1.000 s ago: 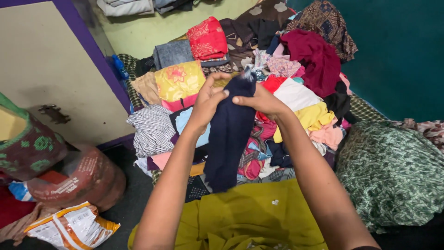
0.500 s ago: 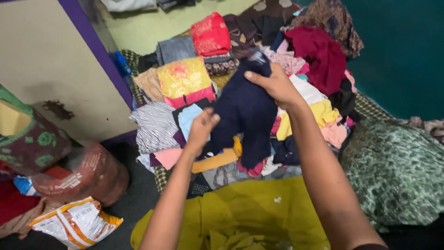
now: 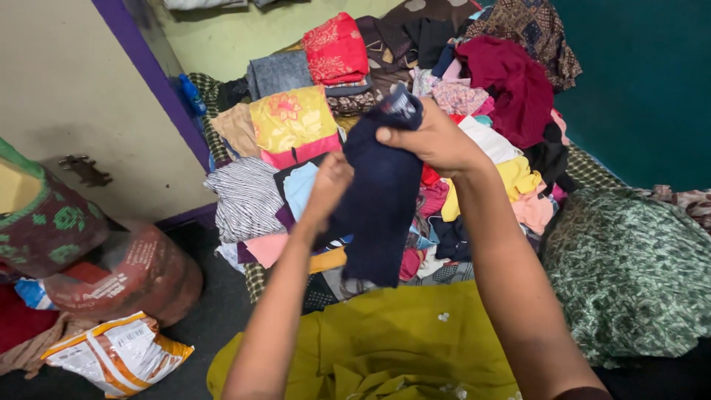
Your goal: The person folds a blue shirt, a purple shirt, a black shirt, a light blue shirt, a red shirt, a pair of blue shorts, a white shirt, a yellow shirt, and a patterned shirt by hand, placing each one onto a growing stack of clothes.
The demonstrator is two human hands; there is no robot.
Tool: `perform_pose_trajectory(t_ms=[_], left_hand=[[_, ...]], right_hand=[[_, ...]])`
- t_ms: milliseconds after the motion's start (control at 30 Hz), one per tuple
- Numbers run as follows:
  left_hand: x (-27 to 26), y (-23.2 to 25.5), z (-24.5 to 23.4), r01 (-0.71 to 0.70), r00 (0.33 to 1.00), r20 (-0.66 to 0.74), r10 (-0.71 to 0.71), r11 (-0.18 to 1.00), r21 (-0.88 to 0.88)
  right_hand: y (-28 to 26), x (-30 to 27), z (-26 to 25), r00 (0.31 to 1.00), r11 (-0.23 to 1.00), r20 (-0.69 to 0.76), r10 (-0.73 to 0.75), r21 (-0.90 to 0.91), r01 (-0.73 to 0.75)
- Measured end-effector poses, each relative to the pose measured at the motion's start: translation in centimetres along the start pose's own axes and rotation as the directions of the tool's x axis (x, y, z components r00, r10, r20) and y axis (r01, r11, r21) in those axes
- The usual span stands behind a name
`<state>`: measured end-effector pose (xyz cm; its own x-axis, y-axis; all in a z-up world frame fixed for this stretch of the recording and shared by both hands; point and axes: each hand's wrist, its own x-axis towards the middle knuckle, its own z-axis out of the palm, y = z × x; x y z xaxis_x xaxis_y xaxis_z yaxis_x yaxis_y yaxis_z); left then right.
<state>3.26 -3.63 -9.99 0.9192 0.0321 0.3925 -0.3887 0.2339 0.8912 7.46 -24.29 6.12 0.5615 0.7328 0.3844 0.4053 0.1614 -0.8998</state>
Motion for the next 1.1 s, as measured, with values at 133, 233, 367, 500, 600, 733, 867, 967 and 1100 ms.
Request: perform_pose_trajectory(t_ms=[133,233,367,500,600,733,867,967,1100], left_hand=[[-4.8,-3.4,2.1,-0.012,1.000,0.020,0.011,0.999,0.050],[-7.9,-4.7,2.1,0.265,0.964,0.006,-0.267,0.954,-0.139],[-9.6,-3.6,0.2,0.465,0.870,0.188,-0.457,0.630,-0.622],[-8.9,1.9,1.2,0.626,0.777,0.173,-0.605,0.769,-0.125],[-8.6,-0.5,0.2,0.618,0.768,0.087,-0.634,0.771,0.155],[-8.2,-1.9,0.1,0.402,0.912,0.073,-0.404,0.915,0.037],[-7.3,-1.4,0.7,0.412,0.856,-0.336,-0.392,0.911,-0.014],[-7.0,-1.7,0.1,0.382,0.798,-0.467,-0.381,0.919,-0.097],[-7.6,-0.3,-0.7,0.348,0.778,-0.516,-0.358,0.930,-0.120]], right_hand=[[-1.8,1.3,2.2,0.988,0.976,-0.126,0.087,0.208,-0.059],[0.1,2.3,1.1,0.952,0.982,-0.302,0.047,0.187,0.011],[3.2,3.1,-0.7,0.874,0.993,-0.482,0.064,0.121,-0.006],[7.5,3.9,-2.3,0.854,0.978,-0.493,0.167,0.195,-0.079],[10.0,3.5,-2.7,0.883,0.815,-0.453,-0.123,-0.554,-0.171],[10.1,1.2,-0.9,0.966,0.564,-0.120,-0.228,-0.825,0.031],[10.6,-1.4,3.6,0.962,0.761,0.256,0.092,-0.641,0.098],[10.9,-2.7,6.6,0.901,0.754,0.427,0.073,-0.615,0.230],[10.5,-2.8,9.3,0.942,0.680,0.164,0.292,-0.729,-0.084]])
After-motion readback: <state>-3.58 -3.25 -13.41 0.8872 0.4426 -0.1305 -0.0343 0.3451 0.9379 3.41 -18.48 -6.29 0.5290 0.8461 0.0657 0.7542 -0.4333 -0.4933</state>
